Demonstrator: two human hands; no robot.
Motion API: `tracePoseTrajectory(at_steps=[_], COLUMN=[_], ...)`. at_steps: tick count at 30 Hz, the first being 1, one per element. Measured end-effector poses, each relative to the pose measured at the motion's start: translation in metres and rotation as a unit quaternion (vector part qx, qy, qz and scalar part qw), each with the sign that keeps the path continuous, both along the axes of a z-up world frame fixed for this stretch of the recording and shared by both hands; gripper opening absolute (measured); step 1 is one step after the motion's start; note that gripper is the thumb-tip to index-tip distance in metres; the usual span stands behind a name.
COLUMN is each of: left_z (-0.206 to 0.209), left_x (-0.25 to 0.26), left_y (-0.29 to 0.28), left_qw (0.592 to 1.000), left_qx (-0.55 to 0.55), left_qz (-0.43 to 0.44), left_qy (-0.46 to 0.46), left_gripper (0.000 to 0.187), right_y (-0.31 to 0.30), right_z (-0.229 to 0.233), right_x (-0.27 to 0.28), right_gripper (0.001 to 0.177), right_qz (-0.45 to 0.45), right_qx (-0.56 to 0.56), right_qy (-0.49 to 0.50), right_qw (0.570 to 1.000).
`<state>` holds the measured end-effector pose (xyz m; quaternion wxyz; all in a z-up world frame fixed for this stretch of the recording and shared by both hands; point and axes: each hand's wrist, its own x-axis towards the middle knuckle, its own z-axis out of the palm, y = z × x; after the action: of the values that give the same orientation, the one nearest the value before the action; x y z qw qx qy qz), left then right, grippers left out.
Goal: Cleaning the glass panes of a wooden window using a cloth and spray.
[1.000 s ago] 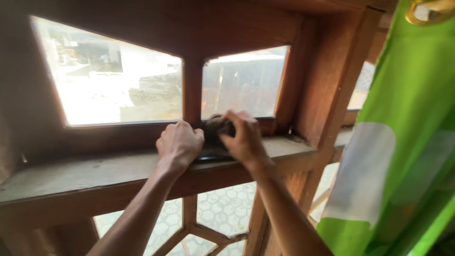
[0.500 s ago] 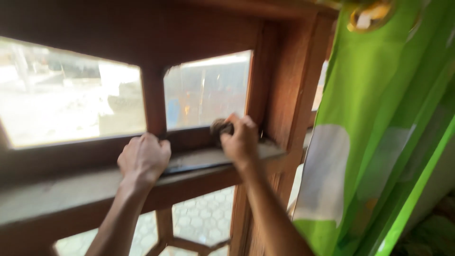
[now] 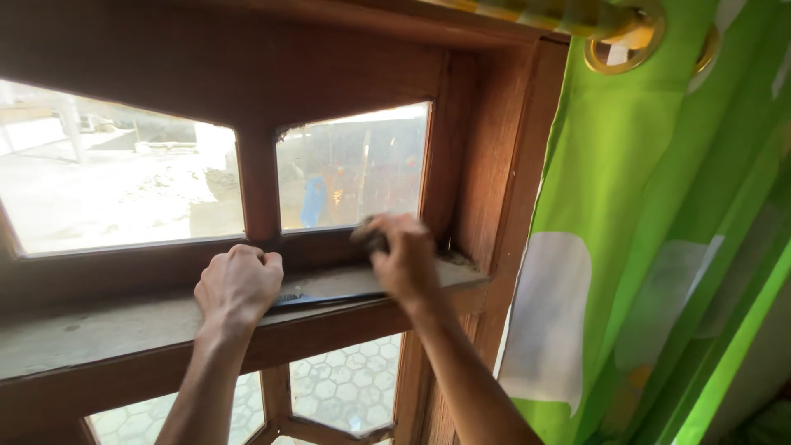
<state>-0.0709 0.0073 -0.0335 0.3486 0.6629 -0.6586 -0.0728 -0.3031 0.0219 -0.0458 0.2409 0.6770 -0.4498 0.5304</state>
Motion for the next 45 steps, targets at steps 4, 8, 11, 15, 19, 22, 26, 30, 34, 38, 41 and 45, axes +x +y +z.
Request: tracePoseTrajectory(at_steps=[4,8,11,15,19,22,26,30,34,38,41,45], left_z=[0.002,-0.002,-0.002,-0.001,-0.002,-0.003,0.002,0.012,0.001,0.001,0.003,0.009], left_x=[0.001,0.0,-0.003,-0.003,-0.003,-0.002,-0.001,-0.001,0.004,0.004,0.004,-0.002], left_y=[0.004,-0.004,-0.012,-0.004,-0.003,-0.004,0.006,0.015,0.003,0.004,0.003,0.017], left_qw=[0.999,0.999,1.0,0.999,0.997,0.999,0.999,0.997,0.999,0.999,0.998,0.997], left_qx=[0.05,0.036,0.023,0.045,0.064,0.039,0.026,0.075,0.012,0.022,0.044,0.07], left_qz=[-0.01,0.002,0.013,0.012,0.008,0.013,0.011,0.001,0.002,-0.002,-0.002,0.003], left_qy=[0.015,0.026,0.016,0.02,0.049,0.032,0.019,0.016,0.038,0.045,0.05,0.041], left_gripper=[0.04,0.04,0.042,0.044,0.046,0.046,0.043,0.048,0.045,0.047,0.046,0.046], right_y=[0.015,0.031,0.034,0.037,0.034,0.012,0.015,0.01,-0.002,0.009,0.03,0.06], right_z=[0.008,0.013,0.02,0.02,0.024,0.015,0.025,0.028,0.016,0.02,0.032,0.034], right_x=[-0.024,-0.045,-0.046,-0.036,-0.034,-0.005,0.057,0.088,0.052,-0.003,-0.031,-0.051], right_gripper=[0.032,0.032,0.035,0.035,0.035,0.03,0.044,0.037,0.047,0.038,0.032,0.033], right_qz=[0.011,-0.128,-0.112,0.003,-0.043,-0.023,0.086,0.133,0.115,0.066,-0.001,-0.134], right_qx=[0.035,0.048,0.065,0.077,0.113,0.067,0.17,0.211,0.12,0.093,0.113,0.105], right_qy=[0.011,-0.081,-0.067,0.026,-0.069,0.005,-0.012,0.027,0.056,0.018,-0.023,-0.058], right_qw=[0.999,0.987,0.989,0.997,0.99,0.997,0.982,0.968,0.985,0.993,0.993,0.984])
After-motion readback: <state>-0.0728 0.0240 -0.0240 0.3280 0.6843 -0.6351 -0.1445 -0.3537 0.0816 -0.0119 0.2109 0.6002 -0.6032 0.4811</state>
